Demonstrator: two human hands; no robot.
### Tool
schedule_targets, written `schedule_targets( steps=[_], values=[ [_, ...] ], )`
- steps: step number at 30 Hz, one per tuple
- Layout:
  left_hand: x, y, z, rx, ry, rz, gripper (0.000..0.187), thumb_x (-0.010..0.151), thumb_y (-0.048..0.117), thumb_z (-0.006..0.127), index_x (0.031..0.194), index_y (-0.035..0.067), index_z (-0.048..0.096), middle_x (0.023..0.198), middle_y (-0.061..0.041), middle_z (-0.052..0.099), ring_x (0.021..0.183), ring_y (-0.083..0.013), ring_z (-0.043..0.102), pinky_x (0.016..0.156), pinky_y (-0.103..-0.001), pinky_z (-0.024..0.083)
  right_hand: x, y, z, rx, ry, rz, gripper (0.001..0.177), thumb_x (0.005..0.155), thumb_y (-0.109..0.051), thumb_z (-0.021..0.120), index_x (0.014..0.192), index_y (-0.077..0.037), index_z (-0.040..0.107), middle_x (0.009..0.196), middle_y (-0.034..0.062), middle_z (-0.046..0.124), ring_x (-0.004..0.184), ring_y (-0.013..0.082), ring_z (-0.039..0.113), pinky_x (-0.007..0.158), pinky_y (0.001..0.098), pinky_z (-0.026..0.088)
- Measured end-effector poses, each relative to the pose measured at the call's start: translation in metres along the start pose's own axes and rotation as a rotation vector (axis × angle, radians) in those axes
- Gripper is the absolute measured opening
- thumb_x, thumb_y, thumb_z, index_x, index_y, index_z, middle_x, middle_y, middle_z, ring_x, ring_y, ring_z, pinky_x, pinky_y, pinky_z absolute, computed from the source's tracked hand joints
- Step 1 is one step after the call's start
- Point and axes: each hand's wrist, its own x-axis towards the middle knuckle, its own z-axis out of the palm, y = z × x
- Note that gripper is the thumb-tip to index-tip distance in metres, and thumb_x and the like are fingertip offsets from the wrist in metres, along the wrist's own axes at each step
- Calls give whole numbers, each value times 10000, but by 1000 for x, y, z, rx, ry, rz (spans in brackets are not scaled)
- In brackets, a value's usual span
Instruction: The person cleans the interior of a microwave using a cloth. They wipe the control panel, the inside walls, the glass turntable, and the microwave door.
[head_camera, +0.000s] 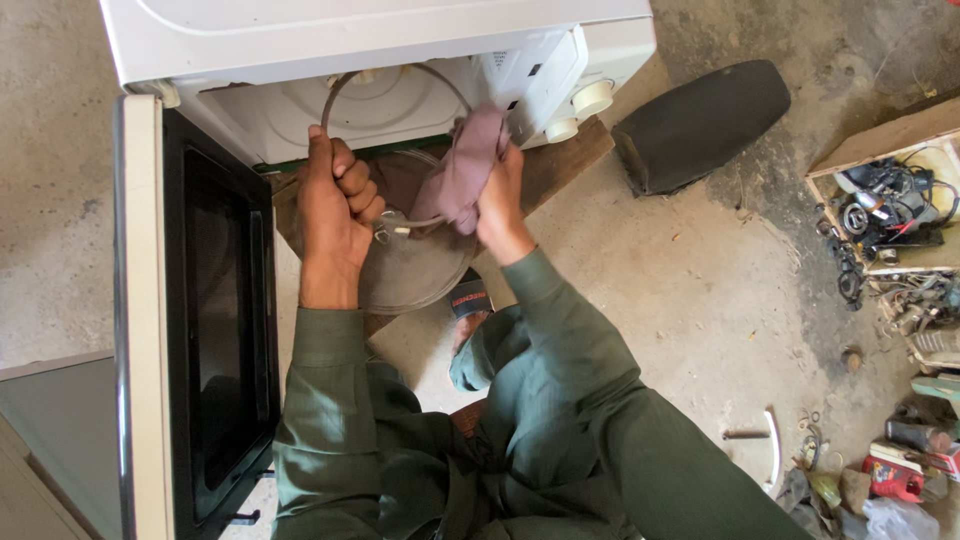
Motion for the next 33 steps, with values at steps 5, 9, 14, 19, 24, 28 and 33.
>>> schedule_targets(
  steps=[5,9,14,19,24,28,33],
  values=[
    [-1,-16,6,-156,61,230,486,1135,487,385,767,170,374,614,64,203,516,-84,127,462,-298,138,-53,14,44,100,-8,26,220,999,-140,589,1178,-12,598,996,53,698,860,154,679,733,304,576],
    [-2,-27,11,-259,-24,273,502,1134,498,356,783,144,407,603,53,236,499,-83,164,466,-300,177,-62,20,54,42,-6,50,308,997,-158,587,1265,-6,582,1153,30,694,1046,114,668,909,267,565],
    [0,-10,4,-250,163,164,552,1047,555,359,938,65,588,601,9,363,511,-137,318,485,-312,290,-11,4,15,-163,-265,94,320,1069,-187,599,1242,83,611,1085,108,704,923,170,674,804,326,585],
    [4,12,-21,-132,165,146,433,1064,513,510,998,91,585,619,63,336,492,-79,256,433,-264,210,17,-18,-24,-532,-396,-66,360,1102,-185,575,1366,55,529,1217,85,650,1074,138,641,926,290,557],
    [13,-4,-24,-77,96,155,384,1100,442,560,898,116,544,611,87,271,482,-62,177,423,-278,158,-6,11,1,-66,-40,-4,290,1027,-237,588,1172,12,560,908,71,641,710,154,642,631,312,559],
    [16,-36,1,-173,127,328,411,1095,461,507,870,118,509,623,58,259,491,-83,174,436,-306,166,-54,35,37,-305,172,-97,384,1201,-389,505,1006,-59,536,819,-17,467,701,91,482,681,274,499],
    [10,-47,12,-189,103,405,436,1089,490,481,881,107,490,631,33,254,512,-112,196,453,-321,183,-75,26,65,-392,14,-125,374,1140,-346,558,864,-92,552,675,-33,471,626,72,423,551,253,354]
  ],
)
